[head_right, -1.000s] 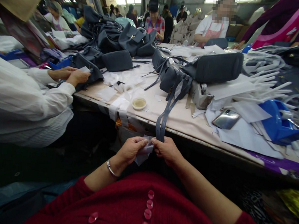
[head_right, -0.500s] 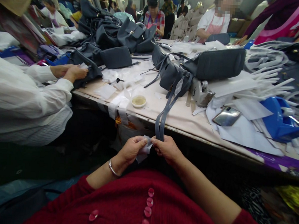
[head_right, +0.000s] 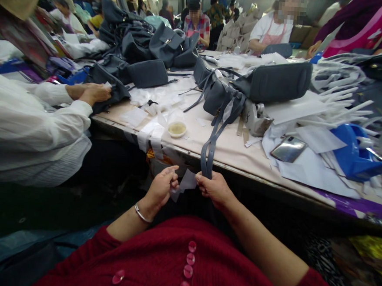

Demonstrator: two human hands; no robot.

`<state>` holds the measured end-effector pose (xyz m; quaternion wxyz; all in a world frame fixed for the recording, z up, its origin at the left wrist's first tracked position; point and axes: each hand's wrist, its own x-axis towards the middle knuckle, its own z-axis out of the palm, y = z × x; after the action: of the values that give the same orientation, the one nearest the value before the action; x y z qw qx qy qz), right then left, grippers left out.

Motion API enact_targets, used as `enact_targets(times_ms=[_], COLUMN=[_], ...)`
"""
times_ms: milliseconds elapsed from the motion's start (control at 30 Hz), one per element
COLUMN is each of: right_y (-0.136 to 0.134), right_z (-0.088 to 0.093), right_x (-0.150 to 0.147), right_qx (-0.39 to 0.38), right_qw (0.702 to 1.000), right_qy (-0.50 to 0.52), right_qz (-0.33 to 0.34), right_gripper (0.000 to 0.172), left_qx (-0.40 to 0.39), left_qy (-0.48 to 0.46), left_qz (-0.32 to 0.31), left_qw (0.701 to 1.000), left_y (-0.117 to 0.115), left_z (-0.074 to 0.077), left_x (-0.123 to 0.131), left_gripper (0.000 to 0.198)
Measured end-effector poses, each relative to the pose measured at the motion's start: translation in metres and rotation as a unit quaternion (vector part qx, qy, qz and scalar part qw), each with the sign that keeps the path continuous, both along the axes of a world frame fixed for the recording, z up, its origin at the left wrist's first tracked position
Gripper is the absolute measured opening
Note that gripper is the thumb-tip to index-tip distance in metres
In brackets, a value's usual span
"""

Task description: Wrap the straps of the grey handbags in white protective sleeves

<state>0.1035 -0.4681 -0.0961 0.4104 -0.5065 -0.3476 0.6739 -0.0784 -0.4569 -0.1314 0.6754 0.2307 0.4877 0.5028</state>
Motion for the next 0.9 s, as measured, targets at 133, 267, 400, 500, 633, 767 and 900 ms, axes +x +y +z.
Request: enact_targets(times_ms=[133,267,400,500,633,767,900], right_y=[0.000,-0.002,-0.002,0.005,0.019,0.027,0.031], right_z=[0.003,0.003,0.004,0.012,0.029,0.040,0.039], right_x=[-0.003,-0.004,0.002,0.013,0.028,0.036,0.038], right_qx=[-0.001,-0.002,-0.001,0.002,0.023,0.026,0.036], right_qw=[1.000,1.000,1.000,0.998,0.990,0.995,0.999], right_qy=[-0.004,0.000,0.001,0.053,0.135,0.092,0.041], right_qz=[0.009,0.025,0.008,-0.017,-0.013,0.002,-0.001], right_gripper=[0.032,0.032,0.032,0.032,0.032,0.035,0.038], left_qx=[0.066,0.105,0.130,0.151,0.168,0.167,0.158], left_qy=[0.048,0.130,0.200,0.249,0.272,0.265,0.253], left_qz=[-0.095,-0.204,-0.201,-0.192,-0.194,-0.180,-0.176], left_qw=[0.992,0.965,0.950,0.937,0.928,0.932,0.938], left_y=[0.000,0.000,0.002,0.003,0.000,-0.002,-0.004], left_z=[0.010,0.018,0.017,0.014,0.012,0.012,0.014], left_x=[-0.006,-0.003,-0.001,-0.006,-0.010,-0.010,-0.011], left_gripper=[0.059,0.055,0.035,0.029,0.027,0.028,0.030])
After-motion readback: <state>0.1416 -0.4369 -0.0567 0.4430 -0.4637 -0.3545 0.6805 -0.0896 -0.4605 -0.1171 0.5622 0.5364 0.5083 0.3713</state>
